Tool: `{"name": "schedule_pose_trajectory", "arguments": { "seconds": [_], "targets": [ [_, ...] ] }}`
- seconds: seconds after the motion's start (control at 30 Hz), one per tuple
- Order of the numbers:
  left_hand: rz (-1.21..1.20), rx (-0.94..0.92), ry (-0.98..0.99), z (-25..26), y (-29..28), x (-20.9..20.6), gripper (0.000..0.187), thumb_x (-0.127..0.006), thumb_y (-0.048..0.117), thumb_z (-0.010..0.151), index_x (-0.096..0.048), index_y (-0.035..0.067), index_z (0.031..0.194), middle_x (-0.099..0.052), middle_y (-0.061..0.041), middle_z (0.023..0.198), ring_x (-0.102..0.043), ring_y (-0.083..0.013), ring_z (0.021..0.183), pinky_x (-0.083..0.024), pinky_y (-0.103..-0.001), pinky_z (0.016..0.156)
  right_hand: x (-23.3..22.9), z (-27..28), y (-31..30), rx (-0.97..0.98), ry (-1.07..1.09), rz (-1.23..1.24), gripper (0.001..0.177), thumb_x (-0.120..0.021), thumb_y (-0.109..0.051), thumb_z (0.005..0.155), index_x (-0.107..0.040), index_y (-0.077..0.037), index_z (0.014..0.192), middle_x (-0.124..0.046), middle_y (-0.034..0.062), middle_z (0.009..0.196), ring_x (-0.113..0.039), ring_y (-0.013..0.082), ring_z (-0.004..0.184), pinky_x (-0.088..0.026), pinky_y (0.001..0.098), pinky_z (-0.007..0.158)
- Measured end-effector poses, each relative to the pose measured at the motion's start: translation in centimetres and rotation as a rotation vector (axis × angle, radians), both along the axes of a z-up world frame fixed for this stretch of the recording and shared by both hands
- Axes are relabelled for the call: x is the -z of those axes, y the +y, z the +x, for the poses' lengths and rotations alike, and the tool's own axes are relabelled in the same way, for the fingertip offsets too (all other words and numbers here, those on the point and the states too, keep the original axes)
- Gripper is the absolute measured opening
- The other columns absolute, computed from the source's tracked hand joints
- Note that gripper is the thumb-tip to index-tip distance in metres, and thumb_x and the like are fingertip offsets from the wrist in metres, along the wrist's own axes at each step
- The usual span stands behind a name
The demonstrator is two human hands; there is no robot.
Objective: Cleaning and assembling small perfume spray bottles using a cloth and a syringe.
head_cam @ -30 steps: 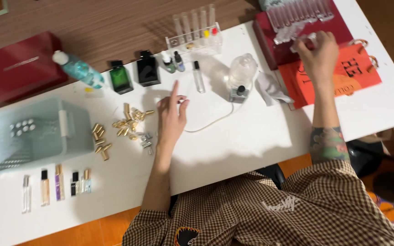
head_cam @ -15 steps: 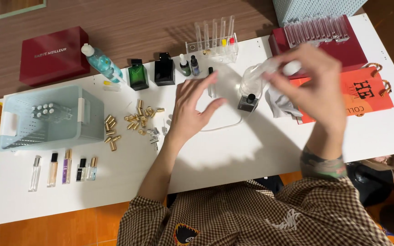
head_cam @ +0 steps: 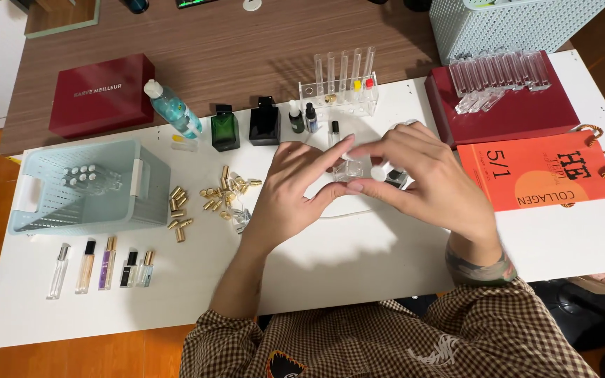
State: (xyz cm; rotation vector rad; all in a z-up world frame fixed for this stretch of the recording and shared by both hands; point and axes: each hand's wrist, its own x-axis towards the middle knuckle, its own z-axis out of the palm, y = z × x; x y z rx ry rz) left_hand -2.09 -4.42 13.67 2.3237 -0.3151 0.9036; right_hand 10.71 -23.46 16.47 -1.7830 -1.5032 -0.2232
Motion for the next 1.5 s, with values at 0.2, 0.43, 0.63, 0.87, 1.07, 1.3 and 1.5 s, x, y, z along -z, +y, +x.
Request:
{"name": "schedule_pose_trajectory", "arguments": {
  "seconds": [0.2,0.43,0.63,0.87,1.07,1.3,1.5],
  "targets": [
    [-0.063,-0.033,0.000,0.4,0.4,0.2,0.053,-0.087,0.023,0.086,-0.068,0.009,0.134,-0.068,-0.002,0.093,-0.062,-0.0178,0.089,-0.047,-0.035,0.095,-0.2,1.1,-1.1,0.020,0.158,-0.006,0.043,-0.069,-0.009,0.099,-0.059,-0.003,0.140,-0.062,0.0117,0.100,-0.059,0.0196,0.087,-0.050,0.0341,0.079],
    [-0.361,0.075,0.162,0.8,0.5,1.1,0.037,-0.086,0.020,0.088,-0.072,0.008,0.121,-0.074,-0.005,0.105,-0.068,-0.0180,0.102,-0.052,-0.032,0.097,-1.5,1.0,-0.9,-0.089,0.580,0.311,0.058,-0.061,0.002,0.100,-0.029,-0.002,0.149,-0.065,0.0091,0.118,-0.070,0.0211,0.113,-0.060,0.0312,0.096],
    [-0.398,0.090,0.197,0.9,0.2,1.0,0.037,-0.085,0.018,0.088,-0.071,0.006,0.120,-0.075,-0.006,0.108,-0.068,-0.0150,0.105,-0.053,-0.031,0.098,0.0,1.9,-2.0,0.020,0.533,0.438,0.043,-0.067,0.009,0.106,-0.041,0.003,0.139,-0.064,0.0186,0.120,-0.075,0.0274,0.106,-0.062,0.0379,0.087],
    [-0.412,0.108,0.206,1.4,-0.1,1.5,0.036,-0.085,0.016,0.089,-0.070,0.005,0.120,-0.074,-0.006,0.108,-0.068,-0.0149,0.103,-0.054,-0.030,0.097,-0.4,1.9,-1.3,0.058,0.688,0.452,0.044,-0.064,0.003,0.106,-0.040,0.002,0.144,-0.071,0.0152,0.101,-0.075,0.0250,0.090,-0.063,0.0365,0.079],
    [-0.430,0.116,0.224,1.5,0.0,1.2,0.035,-0.084,0.015,0.090,-0.070,0.005,0.120,-0.075,-0.005,0.106,-0.069,-0.0139,0.102,-0.055,-0.029,0.097,1.9,3.0,-1.3,-0.043,0.718,0.554,0.046,-0.064,-0.008,0.117,-0.031,-0.001,0.150,-0.067,0.0148,0.111,-0.076,0.0267,0.105,-0.063,0.0402,0.087],
    [-0.436,0.091,0.231,1.4,0.1,1.2,0.035,-0.085,0.014,0.089,-0.071,0.005,0.119,-0.075,-0.006,0.105,-0.069,-0.0136,0.100,-0.055,-0.029,0.094,1.5,2.8,-1.2,-0.092,0.669,0.550,0.047,-0.062,-0.015,0.119,-0.030,-0.005,0.153,-0.057,0.0103,0.131,-0.072,0.0259,0.111,-0.063,0.0414,0.091],
    [-0.432,0.098,0.222,1.5,0.3,1.3,0.035,-0.085,0.014,0.089,-0.070,0.005,0.120,-0.075,-0.006,0.106,-0.069,-0.0134,0.101,-0.054,-0.029,0.095,0.2,1.8,-0.9,-0.014,0.781,0.514,0.053,-0.065,-0.007,0.108,-0.031,-0.004,0.149,-0.061,0.0161,0.123,-0.075,0.0287,0.113,-0.063,0.0420,0.093]
  ]
}}
